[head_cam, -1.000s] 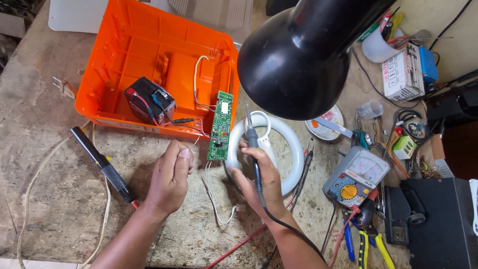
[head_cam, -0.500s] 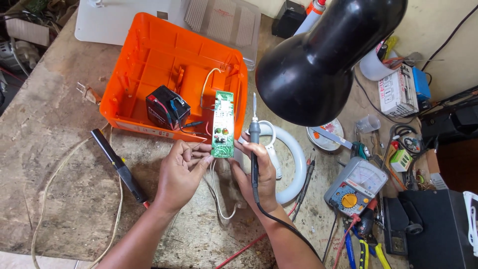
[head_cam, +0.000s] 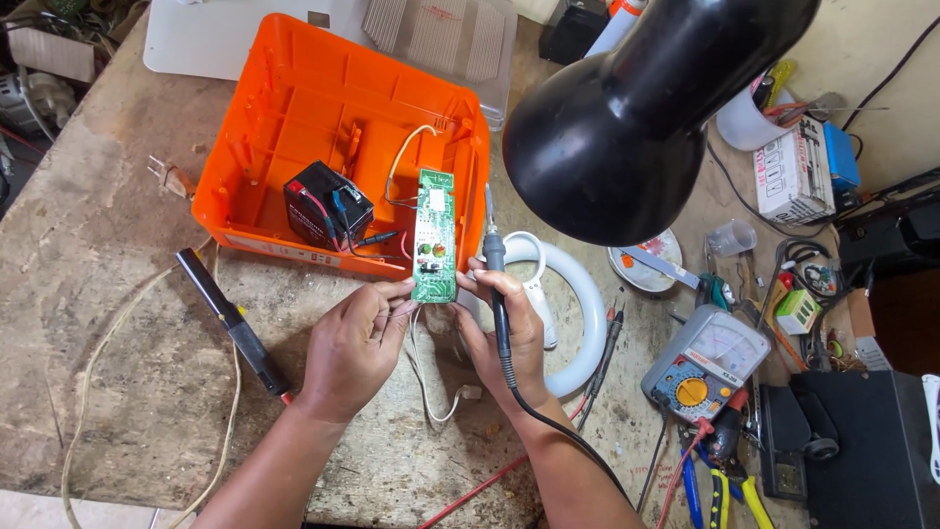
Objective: Soldering wires to a circuit board and inspecting the connections with a magnifying glass during the reassembly of a light fixture.
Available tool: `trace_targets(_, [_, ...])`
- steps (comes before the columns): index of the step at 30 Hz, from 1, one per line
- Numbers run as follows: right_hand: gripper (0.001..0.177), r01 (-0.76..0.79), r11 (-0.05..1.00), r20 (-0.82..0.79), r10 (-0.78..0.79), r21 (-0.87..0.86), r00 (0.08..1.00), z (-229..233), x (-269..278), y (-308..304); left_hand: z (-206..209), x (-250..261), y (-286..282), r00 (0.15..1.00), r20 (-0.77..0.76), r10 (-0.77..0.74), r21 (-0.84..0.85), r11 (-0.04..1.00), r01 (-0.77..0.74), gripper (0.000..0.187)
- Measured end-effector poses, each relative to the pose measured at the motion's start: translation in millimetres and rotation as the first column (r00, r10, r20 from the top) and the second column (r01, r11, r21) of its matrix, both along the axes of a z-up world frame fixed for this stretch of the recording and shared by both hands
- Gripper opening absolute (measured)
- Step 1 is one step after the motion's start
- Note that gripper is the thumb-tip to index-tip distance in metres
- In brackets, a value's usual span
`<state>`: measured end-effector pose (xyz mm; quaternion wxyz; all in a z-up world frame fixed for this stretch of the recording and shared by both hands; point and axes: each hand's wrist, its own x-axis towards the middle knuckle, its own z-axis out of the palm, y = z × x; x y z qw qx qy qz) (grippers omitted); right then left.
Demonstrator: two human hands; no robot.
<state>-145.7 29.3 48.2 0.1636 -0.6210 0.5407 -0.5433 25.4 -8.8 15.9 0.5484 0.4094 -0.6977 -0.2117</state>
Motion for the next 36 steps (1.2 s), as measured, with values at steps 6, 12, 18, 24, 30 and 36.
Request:
trace_targets(6, [0.045,0.004,1.000,0.014,-0.004,0.012,1.000,4,2,4,12,13,11,0.962,0.245,-0.118,0.094,0.991,0.098,0.035])
trace_targets(12, [0.044,0.020,1.000,0.037,-0.020,0.010,0.999,3,-3,6,0,7,8,0.926,0.375,0.037,-0.045,0.999,-0.022,0.023])
trace_targets(18, [0.019,0.070,0.997,0.038,-0.069,-0.016,0.997,21,-11,14,-11,5,5,0.932,0.342,0.121,-0.152,0.986,-0.073,0.012])
trace_targets(24, [0.057,0.140,0.985,0.065,-0.147,0.098,0.987,39,-24,42,23,4,12,0.981,0.103,-0.167,0.118,0.981,0.155,0.012])
trace_targets(30, [0.049,0.213,0.976,0.215,-0.217,0.041,0.952,10,-44,57,24,4,10,0.960,0.275,-0.060,-0.046,0.996,0.076,0.010])
trace_targets(36, [0.038,0.176,0.981,0.382,-0.195,0.083,0.904,0,-51,56,20,6,13,0.963,0.240,-0.124,0.085,0.991,0.106,0.010])
